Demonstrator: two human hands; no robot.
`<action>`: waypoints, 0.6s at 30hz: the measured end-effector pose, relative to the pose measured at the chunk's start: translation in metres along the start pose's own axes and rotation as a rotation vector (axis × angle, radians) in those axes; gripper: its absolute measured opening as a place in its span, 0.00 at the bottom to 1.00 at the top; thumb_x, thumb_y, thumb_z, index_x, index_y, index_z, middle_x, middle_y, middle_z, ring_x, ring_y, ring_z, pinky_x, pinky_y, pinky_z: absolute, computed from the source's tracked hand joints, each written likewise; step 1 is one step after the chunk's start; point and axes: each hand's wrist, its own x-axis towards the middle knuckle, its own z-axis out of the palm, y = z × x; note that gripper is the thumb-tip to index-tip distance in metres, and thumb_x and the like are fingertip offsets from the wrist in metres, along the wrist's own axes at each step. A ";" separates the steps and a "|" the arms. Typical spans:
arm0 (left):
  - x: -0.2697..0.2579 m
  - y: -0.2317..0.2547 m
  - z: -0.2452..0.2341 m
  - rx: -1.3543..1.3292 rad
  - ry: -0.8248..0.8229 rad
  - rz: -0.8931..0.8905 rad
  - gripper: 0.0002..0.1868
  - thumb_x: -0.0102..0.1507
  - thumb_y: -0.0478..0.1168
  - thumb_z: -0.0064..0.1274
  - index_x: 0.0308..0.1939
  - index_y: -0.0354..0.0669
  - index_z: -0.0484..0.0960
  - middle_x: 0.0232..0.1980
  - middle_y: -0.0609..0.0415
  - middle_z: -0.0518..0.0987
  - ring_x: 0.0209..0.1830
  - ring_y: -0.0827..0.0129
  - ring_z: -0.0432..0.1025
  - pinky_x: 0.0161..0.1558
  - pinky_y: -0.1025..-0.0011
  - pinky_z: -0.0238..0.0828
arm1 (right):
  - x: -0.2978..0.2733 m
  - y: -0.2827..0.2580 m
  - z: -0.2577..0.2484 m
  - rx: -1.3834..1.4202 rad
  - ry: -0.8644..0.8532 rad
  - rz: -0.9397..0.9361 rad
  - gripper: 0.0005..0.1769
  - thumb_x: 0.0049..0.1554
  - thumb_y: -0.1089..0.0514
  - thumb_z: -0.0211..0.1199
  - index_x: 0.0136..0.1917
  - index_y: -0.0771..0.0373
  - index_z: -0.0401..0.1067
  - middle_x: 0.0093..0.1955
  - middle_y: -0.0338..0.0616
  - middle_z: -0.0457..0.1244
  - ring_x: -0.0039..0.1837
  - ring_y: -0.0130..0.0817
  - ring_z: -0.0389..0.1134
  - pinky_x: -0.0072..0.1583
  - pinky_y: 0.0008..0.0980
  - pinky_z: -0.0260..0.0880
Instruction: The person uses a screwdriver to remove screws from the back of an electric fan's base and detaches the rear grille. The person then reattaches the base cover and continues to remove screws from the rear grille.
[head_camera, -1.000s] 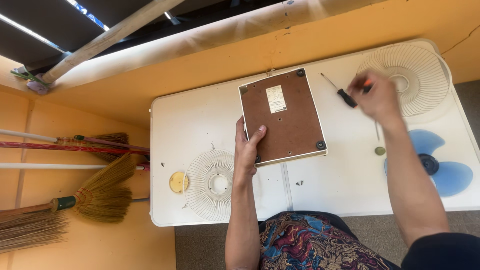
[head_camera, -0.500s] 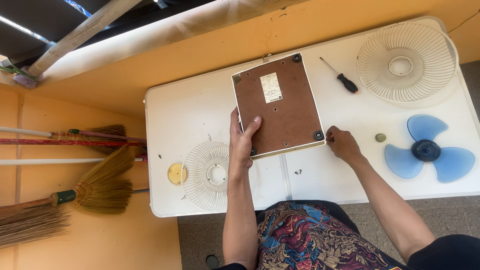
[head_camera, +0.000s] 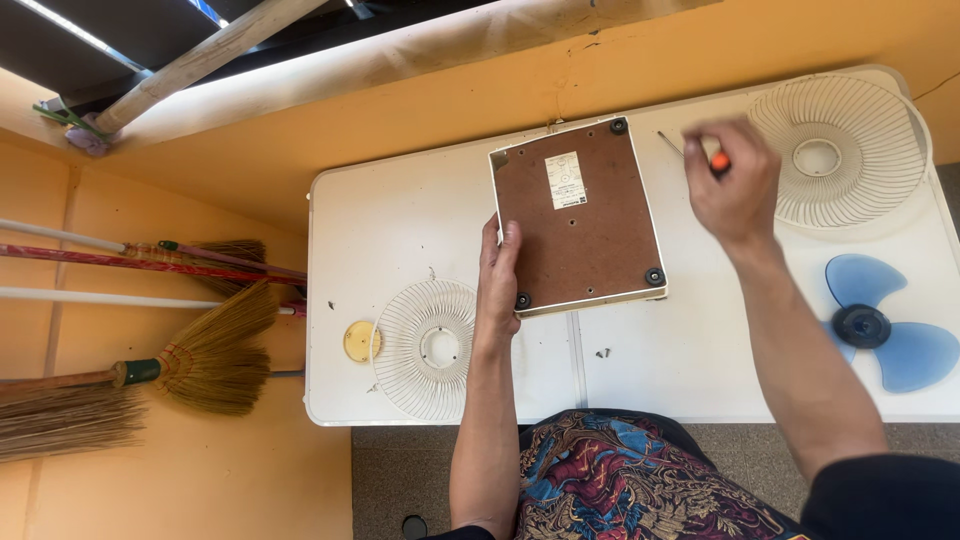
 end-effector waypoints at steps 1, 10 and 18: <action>0.001 -0.001 0.000 -0.008 -0.006 0.021 0.37 0.68 0.60 0.38 0.76 0.44 0.59 0.75 0.40 0.64 0.77 0.53 0.56 0.71 0.57 0.57 | 0.021 -0.017 -0.003 0.079 -0.048 -0.062 0.03 0.68 0.69 0.64 0.54 0.66 0.77 0.53 0.47 0.70 0.53 0.38 0.73 0.53 0.33 0.72; -0.004 -0.003 0.003 -0.117 -0.032 0.062 0.31 0.73 0.56 0.29 0.75 0.43 0.61 0.75 0.47 0.66 0.76 0.62 0.59 0.73 0.64 0.55 | 0.102 -0.143 0.076 -0.076 -0.880 -0.309 0.13 0.59 0.51 0.66 0.49 0.64 0.77 0.50 0.52 0.70 0.52 0.52 0.72 0.54 0.48 0.71; -0.006 0.002 0.003 -0.120 -0.011 0.020 0.30 0.73 0.55 0.29 0.74 0.42 0.62 0.72 0.44 0.68 0.73 0.60 0.62 0.70 0.63 0.58 | 0.118 -0.148 0.096 -0.067 -1.074 -0.183 0.16 0.52 0.51 0.71 0.48 0.63 0.75 0.47 0.50 0.71 0.51 0.48 0.72 0.52 0.48 0.70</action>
